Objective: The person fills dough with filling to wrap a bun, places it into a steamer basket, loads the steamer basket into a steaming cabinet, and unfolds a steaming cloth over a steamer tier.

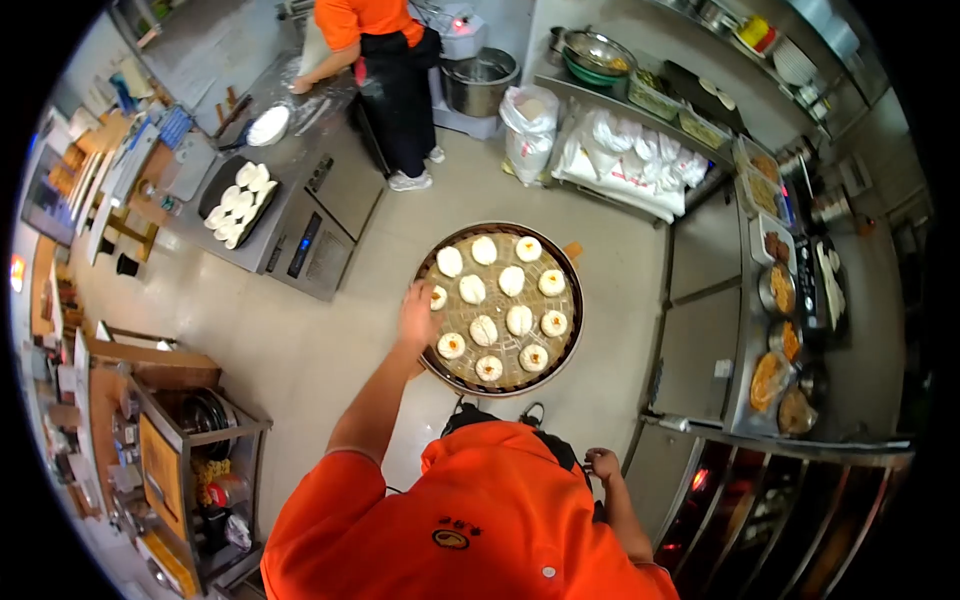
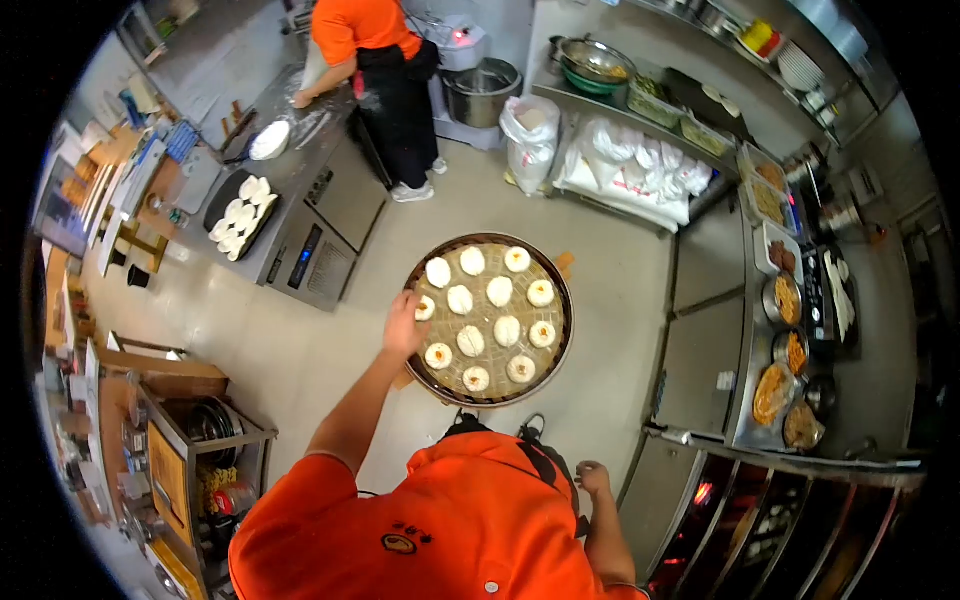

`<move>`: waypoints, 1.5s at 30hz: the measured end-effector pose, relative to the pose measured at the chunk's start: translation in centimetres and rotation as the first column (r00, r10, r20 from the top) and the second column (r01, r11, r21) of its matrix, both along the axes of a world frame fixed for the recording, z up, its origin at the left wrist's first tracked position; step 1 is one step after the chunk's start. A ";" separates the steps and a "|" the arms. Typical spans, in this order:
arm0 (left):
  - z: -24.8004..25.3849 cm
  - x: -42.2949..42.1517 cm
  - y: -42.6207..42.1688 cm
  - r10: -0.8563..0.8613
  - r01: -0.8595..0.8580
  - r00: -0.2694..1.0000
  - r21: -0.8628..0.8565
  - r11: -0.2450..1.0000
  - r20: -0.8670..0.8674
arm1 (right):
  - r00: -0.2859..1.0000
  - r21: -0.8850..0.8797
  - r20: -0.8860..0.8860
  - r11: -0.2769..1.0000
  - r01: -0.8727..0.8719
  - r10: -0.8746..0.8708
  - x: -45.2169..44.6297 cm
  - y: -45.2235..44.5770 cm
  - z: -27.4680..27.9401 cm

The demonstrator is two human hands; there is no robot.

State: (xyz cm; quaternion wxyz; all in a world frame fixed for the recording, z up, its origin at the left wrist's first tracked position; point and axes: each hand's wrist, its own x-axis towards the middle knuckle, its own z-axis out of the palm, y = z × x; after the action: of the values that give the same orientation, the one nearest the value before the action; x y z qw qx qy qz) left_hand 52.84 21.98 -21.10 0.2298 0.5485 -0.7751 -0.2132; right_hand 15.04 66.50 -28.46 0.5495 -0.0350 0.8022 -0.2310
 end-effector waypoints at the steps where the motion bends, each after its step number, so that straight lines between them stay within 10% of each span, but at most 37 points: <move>1: -0.3 -0.3 -0.9 -0.053 0.049 0.994 0.041 0.998 0.098 | 1.000 -0.005 0.017 1.000 0.018 -0.017 0.1 0.6 0.4; 8: -1.6 -1.5 -4.3 -0.340 0.232 0.858 0.300 0.925 0.385 | 0.994 0.064 -0.049 0.993 0.101 -0.098 1.7 3.9 1.8; 25: 1.1 -3.5 -1.3 -0.125 0.088 0.917 0.115 0.990 0.379 | 0.993 0.005 -0.056 0.995 0.101 -0.101 3.0 3.1 3.1; 30: -0.1 -7.1 -3.2 -0.386 0.386 0.893 0.048 0.921 0.233 | 0.993 0.009 -0.118 1.000 0.016 -0.015 3.4 3.2 3.6; 34: 0.8 -9.7 -4.1 -0.480 0.407 0.806 0.265 0.874 0.345 | 0.996 0.031 -0.080 0.999 0.039 -0.036 3.0 4.9 2.6; 45: -1.1 -10.6 -4.2 -0.385 0.325 0.832 0.211 0.922 0.400 | 0.996 0.041 -0.084 0.998 0.040 -0.037 3.4 8.9 0.9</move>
State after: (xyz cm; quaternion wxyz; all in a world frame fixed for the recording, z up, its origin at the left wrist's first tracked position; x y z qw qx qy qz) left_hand 42.24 17.77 -22.23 -0.0299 0.4426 -0.8787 -0.1761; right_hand 18.46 75.39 -27.52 0.5117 -0.0174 0.8296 -0.2227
